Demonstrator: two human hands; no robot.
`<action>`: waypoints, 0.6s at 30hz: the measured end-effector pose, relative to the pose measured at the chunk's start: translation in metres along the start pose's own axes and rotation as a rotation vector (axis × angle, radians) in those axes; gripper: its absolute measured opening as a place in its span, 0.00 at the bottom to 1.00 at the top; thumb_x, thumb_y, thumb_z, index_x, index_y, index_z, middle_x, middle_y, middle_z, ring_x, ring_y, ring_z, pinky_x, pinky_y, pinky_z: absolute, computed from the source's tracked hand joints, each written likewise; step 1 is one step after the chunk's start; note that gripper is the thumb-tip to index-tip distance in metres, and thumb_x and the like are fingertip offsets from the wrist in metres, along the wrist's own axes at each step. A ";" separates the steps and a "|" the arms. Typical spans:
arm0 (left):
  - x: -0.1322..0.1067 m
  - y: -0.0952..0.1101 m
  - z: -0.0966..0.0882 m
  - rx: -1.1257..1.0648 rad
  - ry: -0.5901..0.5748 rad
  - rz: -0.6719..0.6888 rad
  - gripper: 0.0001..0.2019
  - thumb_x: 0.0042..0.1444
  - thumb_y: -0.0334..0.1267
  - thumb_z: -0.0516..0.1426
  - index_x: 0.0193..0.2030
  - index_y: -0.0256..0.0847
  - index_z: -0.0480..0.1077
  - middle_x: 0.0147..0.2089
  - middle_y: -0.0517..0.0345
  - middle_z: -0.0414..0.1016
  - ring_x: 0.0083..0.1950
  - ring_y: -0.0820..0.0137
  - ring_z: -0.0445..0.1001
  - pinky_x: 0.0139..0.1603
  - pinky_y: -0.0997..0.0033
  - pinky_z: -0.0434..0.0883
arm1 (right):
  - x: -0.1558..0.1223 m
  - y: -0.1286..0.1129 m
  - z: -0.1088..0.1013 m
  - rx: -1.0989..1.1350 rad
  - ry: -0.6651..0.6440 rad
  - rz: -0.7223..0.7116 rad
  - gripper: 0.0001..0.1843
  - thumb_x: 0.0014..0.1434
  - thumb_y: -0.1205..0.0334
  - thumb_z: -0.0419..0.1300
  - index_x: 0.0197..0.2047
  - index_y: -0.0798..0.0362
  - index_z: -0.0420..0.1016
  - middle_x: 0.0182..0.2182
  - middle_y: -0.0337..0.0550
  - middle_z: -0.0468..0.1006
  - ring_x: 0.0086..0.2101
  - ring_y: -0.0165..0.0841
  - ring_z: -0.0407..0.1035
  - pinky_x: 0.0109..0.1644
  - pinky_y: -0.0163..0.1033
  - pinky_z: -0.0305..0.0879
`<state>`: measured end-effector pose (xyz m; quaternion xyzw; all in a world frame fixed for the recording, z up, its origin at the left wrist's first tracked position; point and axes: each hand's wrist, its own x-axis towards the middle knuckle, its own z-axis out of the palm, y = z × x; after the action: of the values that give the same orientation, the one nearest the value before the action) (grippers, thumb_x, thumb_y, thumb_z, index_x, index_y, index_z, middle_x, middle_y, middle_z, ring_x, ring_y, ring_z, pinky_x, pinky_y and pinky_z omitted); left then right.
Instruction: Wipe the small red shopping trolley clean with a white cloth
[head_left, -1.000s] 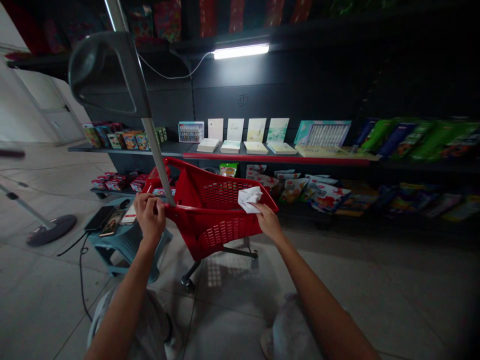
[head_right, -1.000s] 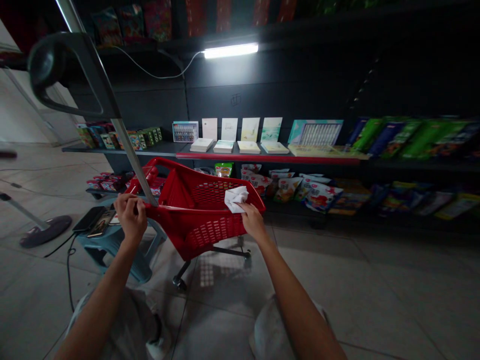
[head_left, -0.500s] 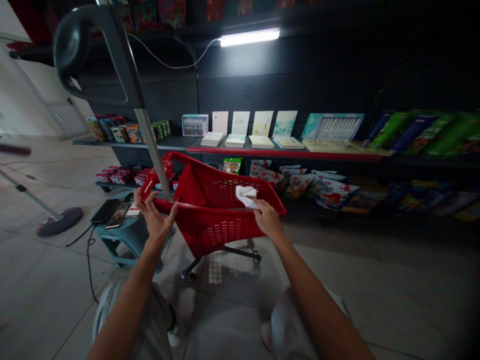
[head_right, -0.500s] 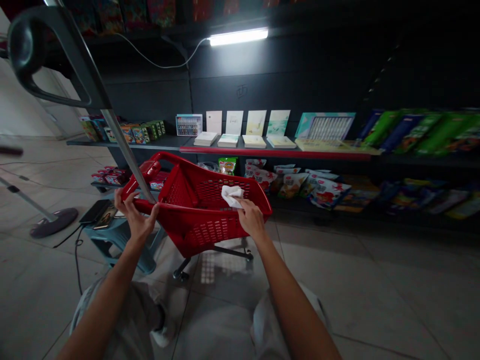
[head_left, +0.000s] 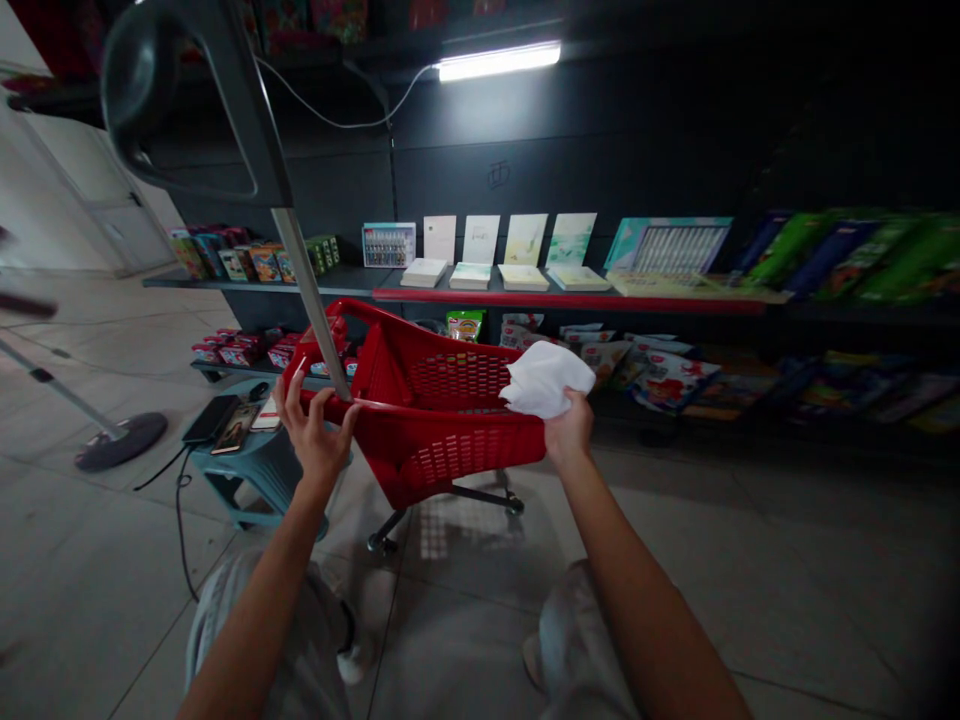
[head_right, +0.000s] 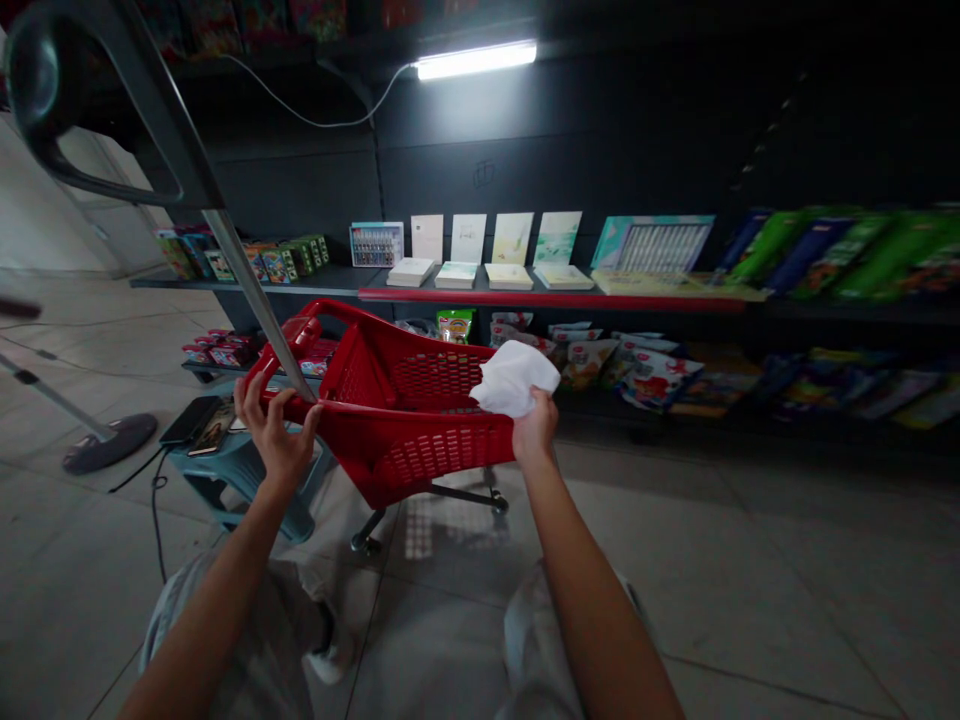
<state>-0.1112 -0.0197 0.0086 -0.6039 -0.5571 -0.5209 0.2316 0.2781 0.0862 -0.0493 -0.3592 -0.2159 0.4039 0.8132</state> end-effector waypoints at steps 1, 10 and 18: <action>0.000 0.001 0.000 0.000 0.008 0.020 0.16 0.60 0.48 0.64 0.51 0.46 0.71 0.75 0.43 0.54 0.80 0.47 0.42 0.75 0.36 0.50 | 0.001 -0.005 -0.001 0.058 -0.025 0.021 0.20 0.51 0.57 0.60 0.47 0.54 0.75 0.44 0.42 0.83 0.43 0.34 0.78 0.52 0.41 0.77; 0.000 0.001 -0.003 -0.050 0.002 0.093 0.20 0.57 0.47 0.67 0.52 0.44 0.70 0.75 0.44 0.52 0.79 0.42 0.42 0.75 0.33 0.48 | -0.003 -0.027 -0.016 0.070 -0.179 0.195 0.19 0.59 0.57 0.60 0.52 0.54 0.77 0.48 0.49 0.84 0.49 0.38 0.79 0.58 0.48 0.76; -0.001 0.004 -0.001 -0.004 -0.017 0.093 0.21 0.56 0.48 0.66 0.53 0.45 0.70 0.72 0.41 0.55 0.79 0.44 0.42 0.76 0.36 0.48 | 0.030 -0.042 -0.057 -0.544 0.129 -0.177 0.31 0.70 0.51 0.39 0.65 0.63 0.65 0.57 0.63 0.76 0.56 0.43 0.74 0.56 0.48 0.74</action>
<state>-0.1079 -0.0217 0.0089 -0.6341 -0.5293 -0.5056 0.2493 0.3532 0.0702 -0.0524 -0.5687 -0.2943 0.2352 0.7312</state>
